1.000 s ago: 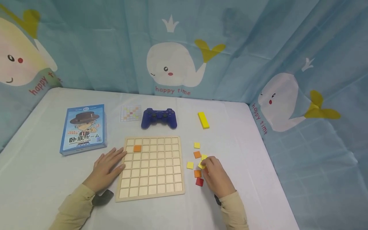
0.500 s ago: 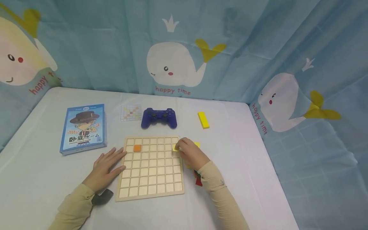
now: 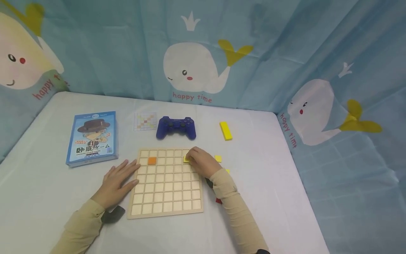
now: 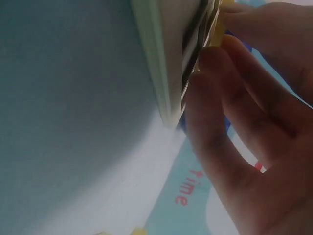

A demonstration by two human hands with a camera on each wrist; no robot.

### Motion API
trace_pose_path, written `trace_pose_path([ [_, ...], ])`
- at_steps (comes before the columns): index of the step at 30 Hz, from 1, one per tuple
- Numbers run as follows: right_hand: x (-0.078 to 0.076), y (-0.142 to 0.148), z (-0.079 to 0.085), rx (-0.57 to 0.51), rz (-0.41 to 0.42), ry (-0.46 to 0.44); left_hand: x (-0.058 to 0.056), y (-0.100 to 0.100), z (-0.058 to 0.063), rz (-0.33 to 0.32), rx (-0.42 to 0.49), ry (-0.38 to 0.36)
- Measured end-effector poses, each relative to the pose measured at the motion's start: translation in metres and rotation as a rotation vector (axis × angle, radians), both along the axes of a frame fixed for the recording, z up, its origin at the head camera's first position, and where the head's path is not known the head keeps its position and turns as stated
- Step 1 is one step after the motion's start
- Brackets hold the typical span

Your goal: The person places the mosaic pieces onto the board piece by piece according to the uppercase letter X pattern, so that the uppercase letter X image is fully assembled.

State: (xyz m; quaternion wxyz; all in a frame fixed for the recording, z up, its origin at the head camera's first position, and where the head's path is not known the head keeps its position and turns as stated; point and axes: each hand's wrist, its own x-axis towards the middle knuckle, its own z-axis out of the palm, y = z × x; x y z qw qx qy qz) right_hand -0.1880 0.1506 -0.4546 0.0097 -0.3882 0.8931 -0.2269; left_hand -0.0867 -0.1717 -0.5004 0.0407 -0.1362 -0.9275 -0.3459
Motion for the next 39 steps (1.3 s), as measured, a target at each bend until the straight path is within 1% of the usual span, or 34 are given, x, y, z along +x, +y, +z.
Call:
trace_pose_path([
  [4, -0.003, -0.002, -0.002, 0.027, 0.006, -0.001, 0.001, -0.001, 0.001, 0.003, 0.000, 0.000],
  [8, -0.003, -0.004, -0.001, 0.064, -0.006, -0.009, -0.002, 0.000, 0.002, -0.012, 0.015, -0.013],
  [10, -0.004, -0.004, 0.000, 0.074, -0.011, -0.013, -0.008, 0.000, 0.002, -0.039, 0.035, -0.011],
  [14, -0.008, -0.006, 0.000, 0.076, -0.005, -0.016, -0.027, -0.001, 0.002, -0.093, 0.058, -0.007],
  [16, -0.009, -0.006, 0.000, 0.075, 0.002, -0.020, -0.034, -0.003, 0.001, -0.101, 0.047, -0.008],
  [18, -0.009, -0.007, -0.001, 0.075, 0.001, -0.029, -0.038, -0.004, 0.000, -0.102, 0.029, -0.018],
  [21, -0.007, -0.006, -0.003, 0.075, -0.012, -0.035, -0.038, -0.006, -0.001, -0.100, 0.017, -0.027],
  [25, -0.003, -0.006, -0.005, 0.074, -0.042, -0.026, -0.038, -0.005, 0.000, -0.098, 0.004, -0.017],
  [30, 0.003, -0.008, -0.004, 0.106, -0.085, -0.032, -0.037, -0.004, 0.001, -0.098, -0.009, -0.010],
  [33, 0.004, -0.008, -0.003, 0.126, -0.081, -0.031, -0.036, -0.003, 0.001, -0.099, -0.009, -0.015],
  [36, 0.005, -0.004, 0.003, 0.136, -0.072, -0.030, -0.037, -0.004, 0.000, -0.098, -0.006, -0.016],
  [38, 0.009, 0.003, 0.012, 0.131, -0.085, -0.032, -0.037, -0.006, 0.000, -0.095, -0.007, -0.016],
  [39, 0.012, 0.008, 0.018, 0.126, -0.106, -0.035, -0.036, -0.007, -0.001, -0.092, -0.008, -0.017],
])
